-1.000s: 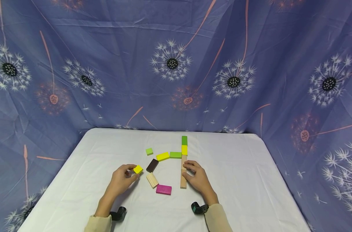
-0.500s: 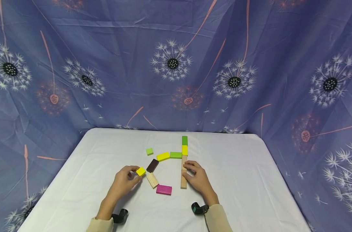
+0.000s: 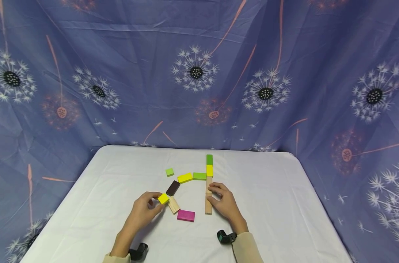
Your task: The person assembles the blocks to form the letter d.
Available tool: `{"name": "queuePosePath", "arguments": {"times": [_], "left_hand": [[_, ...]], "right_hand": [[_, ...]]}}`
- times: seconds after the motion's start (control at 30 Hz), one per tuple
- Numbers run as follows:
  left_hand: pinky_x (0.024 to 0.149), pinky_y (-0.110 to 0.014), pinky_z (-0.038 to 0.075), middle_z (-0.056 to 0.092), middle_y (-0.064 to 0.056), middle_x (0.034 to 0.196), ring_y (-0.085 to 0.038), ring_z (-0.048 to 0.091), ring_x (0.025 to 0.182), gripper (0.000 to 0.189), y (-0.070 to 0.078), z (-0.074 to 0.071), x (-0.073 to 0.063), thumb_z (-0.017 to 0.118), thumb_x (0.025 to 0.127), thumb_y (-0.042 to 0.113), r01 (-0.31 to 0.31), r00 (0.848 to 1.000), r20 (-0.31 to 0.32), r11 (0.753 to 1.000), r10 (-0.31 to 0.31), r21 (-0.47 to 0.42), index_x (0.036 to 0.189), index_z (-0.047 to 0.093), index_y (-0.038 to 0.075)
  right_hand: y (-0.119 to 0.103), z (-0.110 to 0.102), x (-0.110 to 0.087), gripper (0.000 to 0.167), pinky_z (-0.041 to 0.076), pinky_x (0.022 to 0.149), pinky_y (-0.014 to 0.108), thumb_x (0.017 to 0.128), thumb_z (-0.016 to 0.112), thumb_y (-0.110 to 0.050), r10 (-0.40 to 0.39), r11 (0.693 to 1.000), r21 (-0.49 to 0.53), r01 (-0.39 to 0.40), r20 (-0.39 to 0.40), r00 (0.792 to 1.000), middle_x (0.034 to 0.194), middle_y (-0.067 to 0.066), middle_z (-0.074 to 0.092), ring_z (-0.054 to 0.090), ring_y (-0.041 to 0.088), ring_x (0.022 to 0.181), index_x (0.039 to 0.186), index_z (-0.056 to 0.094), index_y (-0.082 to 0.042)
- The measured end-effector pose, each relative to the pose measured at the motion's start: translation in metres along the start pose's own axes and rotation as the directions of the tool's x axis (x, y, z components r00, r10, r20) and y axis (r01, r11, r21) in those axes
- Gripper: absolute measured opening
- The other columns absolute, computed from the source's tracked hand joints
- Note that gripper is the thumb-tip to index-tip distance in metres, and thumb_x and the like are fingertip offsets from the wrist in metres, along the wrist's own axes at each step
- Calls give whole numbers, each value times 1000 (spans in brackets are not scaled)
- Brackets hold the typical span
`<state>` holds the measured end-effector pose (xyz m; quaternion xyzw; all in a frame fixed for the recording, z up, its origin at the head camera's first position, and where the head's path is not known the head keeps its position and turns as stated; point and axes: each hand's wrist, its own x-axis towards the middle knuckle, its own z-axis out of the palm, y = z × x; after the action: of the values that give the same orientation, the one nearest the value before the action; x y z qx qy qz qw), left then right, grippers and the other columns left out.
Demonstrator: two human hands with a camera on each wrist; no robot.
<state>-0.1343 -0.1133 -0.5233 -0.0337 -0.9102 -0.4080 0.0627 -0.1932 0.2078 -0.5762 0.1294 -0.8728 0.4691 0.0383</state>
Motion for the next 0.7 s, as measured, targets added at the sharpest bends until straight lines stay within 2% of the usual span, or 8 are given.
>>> {"name": "queuePosePath", "arguments": {"times": [0.2, 0.4, 0.7], "left_hand": [[68, -24, 45, 67, -4, 101, -18, 56, 81, 33, 7, 6, -5, 84, 81, 9, -32, 999, 7, 999, 32, -5, 113, 74, 7], [70, -23, 47, 68, -2, 105, -16, 57, 84, 35, 11, 13, -11, 83, 83, 12, -43, 998, 53, 999, 43, 9, 116, 74, 7], [70, -21, 48, 67, -2, 105, -17, 57, 83, 35, 19, 21, -12, 84, 84, 16, -72, 995, 69, 997, 73, -8, 116, 74, 9]], "right_hand": [[0, 1, 0, 34, 47, 109, 53, 90, 80, -22, 6, 1000, -5, -6, -3, 1000, 135, -1, 65, 58, 26, 132, 123, 76, -15], [1, 1, -2, 35, 47, 109, 53, 90, 80, -22, 12, 1000, 0, -12, -3, 1000, 135, -1, 65, 58, 26, 133, 124, 75, -14], [1, 2, 0, 33, 48, 107, 54, 90, 80, -19, 6, 1000, 2, -6, -12, 1000, 134, -2, 65, 59, 25, 130, 122, 76, -16]]}}
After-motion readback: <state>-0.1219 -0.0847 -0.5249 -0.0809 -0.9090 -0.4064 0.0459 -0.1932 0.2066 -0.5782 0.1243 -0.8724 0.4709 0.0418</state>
